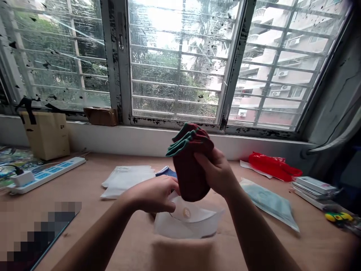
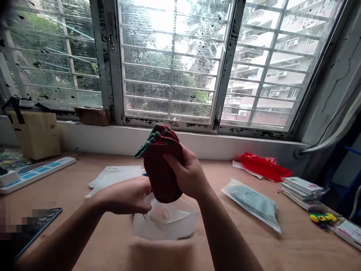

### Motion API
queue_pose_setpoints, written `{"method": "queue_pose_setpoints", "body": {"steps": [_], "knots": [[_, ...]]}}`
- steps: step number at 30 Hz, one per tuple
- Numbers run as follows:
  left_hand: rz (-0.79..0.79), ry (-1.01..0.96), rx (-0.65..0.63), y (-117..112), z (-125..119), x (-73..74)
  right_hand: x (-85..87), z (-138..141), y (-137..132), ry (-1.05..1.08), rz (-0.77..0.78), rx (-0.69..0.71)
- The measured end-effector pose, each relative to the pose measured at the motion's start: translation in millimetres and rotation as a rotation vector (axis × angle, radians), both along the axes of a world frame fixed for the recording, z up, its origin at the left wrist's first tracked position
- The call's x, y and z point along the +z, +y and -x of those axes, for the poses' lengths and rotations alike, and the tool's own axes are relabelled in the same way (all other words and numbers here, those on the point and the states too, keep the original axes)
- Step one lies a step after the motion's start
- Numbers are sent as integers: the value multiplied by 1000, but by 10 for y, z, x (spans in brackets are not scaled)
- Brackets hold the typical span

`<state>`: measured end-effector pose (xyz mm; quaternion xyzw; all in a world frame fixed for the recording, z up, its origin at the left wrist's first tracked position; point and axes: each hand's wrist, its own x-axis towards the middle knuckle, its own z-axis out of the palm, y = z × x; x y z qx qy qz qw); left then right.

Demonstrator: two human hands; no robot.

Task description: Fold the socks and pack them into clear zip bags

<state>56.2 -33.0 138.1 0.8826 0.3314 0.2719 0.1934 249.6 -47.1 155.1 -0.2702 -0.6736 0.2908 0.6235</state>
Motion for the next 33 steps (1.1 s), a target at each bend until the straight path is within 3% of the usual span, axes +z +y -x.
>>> {"method": "queue_pose_setpoints", "body": {"steps": [3, 7, 12, 20, 24, 27, 33], "knots": [[117, 98, -140, 33, 22, -32, -73, 67, 23, -159, 59, 152], [269, 55, -156, 92, 80, -92, -113, -5, 70, -492, 133, 279], [235, 52, -146, 146, 96, -98, -116, -255, 93, -723, 139, 283], [204, 497, 1, 154, 134, 16, -43, -443, 93, -940, 345, 266], [43, 258, 41, 128, 114, 108, -90, -533, 170, -837, 521, 197], [32, -6, 69, 109, 77, 140, -152, -548, 228, -642, 610, 162], [52, -356, 204, 155, 51, 57, -166, -500, 294, -436, 484, 224]]}}
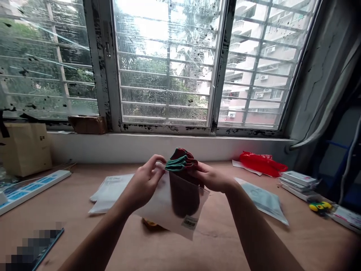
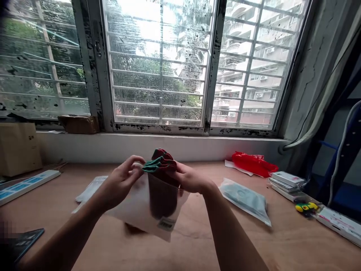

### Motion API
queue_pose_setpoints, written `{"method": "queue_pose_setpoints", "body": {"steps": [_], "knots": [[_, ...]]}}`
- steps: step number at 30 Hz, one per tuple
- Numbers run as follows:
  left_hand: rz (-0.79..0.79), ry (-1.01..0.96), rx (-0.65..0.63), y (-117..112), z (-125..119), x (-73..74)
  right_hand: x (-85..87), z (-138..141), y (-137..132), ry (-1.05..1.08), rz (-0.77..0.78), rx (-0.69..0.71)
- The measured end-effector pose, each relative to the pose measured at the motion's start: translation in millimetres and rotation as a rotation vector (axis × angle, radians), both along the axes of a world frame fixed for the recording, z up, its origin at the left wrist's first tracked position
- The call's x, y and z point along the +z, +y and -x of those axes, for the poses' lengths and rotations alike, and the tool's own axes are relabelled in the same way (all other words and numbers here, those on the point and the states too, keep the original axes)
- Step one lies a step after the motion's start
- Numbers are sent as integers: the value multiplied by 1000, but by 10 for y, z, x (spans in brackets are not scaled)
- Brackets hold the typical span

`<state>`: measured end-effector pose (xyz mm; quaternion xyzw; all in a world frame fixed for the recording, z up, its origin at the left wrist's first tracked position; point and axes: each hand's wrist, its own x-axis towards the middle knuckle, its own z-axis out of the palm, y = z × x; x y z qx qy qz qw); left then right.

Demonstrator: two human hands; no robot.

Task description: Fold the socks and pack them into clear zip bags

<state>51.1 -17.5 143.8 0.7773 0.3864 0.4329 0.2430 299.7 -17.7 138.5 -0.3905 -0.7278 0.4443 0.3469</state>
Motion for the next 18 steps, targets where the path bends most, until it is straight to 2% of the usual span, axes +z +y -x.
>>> {"method": "queue_pose_setpoints", "body": {"steps": [3, 5, 10, 15, 18], "knots": [[8, -104, 54, 45, 14, -30, 11, 27, 4, 10, -11, 121], [-14, -119, 69, 63, 18, -38, -9, 93, 13, 89, -45, 168], [-29, -120, 73, 52, 23, -28, -128, 342, 91, 397, -130, 126], [-15, -168, 129, 6, 44, 25, -177, 368, 131, 623, -45, 55], [-21, -179, 110, -15, 30, 43, -178, 342, 125, 679, -5, 57]]}}
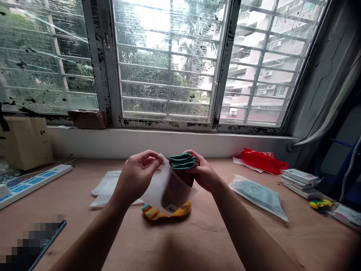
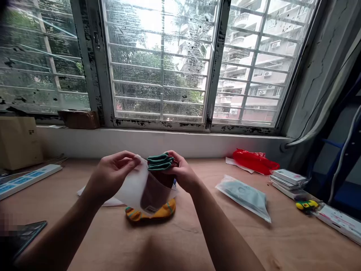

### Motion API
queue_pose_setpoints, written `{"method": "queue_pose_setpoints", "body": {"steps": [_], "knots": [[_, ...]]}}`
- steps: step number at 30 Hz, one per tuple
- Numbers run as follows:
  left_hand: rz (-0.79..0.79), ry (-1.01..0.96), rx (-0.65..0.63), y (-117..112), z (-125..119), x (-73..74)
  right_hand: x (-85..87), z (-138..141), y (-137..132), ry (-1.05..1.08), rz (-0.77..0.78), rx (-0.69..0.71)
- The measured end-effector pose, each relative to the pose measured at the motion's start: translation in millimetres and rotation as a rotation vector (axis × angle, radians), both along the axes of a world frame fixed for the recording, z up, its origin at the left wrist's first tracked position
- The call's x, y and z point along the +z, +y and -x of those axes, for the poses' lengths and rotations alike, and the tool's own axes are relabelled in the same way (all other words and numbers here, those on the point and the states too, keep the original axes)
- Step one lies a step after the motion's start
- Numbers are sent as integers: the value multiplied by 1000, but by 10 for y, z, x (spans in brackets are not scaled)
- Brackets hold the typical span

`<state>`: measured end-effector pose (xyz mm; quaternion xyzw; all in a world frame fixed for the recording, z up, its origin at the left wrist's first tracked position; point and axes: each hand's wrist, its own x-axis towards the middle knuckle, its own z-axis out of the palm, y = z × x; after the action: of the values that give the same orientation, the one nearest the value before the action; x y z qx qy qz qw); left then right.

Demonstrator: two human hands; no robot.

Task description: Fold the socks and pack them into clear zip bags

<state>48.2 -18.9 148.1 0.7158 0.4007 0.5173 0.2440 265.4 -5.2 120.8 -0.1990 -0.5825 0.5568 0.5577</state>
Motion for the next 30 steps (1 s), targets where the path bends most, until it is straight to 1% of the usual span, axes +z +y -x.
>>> {"method": "queue_pose_setpoints", "body": {"steps": [2, 5, 7, 9, 11, 13, 15, 17, 19, 22, 24, 26, 30], "knots": [[-24, 7, -19, -7, -11, -1, 1, 4, -2, -54, -15, 0], [-60, 31, -2, -14, -14, -6, 12, 27, -2, -135, -51, -32], [-86, 39, 14, -19, -11, -4, 30, 42, -11, -163, -31, -65], [-105, 41, 18, -25, -12, 2, 55, 60, -36, -195, 28, -100], [-97, 52, 43, -30, -19, 7, 82, 87, -73, -231, 66, -148], [-71, 75, 87, -32, -27, 8, 108, 119, -114, -253, 42, -178], [-51, 96, 124, -30, -33, 4, 126, 140, -147, -269, -20, -153], [-51, 103, 137, -26, -35, 0, 132, 134, -161, -292, -50, -87], [-78, 111, 126, -24, -36, 0, 121, 100, -155, -309, -33, -6], [-135, 139, 101, -32, -43, 7, 80, 39, -122, -271, 15, 135], [-155, 151, 96, -50, -51, 16, 52, 28, -102, -259, 26, 186], [-174, 160, 107, -77, -61, 26, 37, 55, -99, -303, 27, 162], [-240, 206, 129, -138, -98, 36, 55, 169, -163, -484, 38, 10]]}}
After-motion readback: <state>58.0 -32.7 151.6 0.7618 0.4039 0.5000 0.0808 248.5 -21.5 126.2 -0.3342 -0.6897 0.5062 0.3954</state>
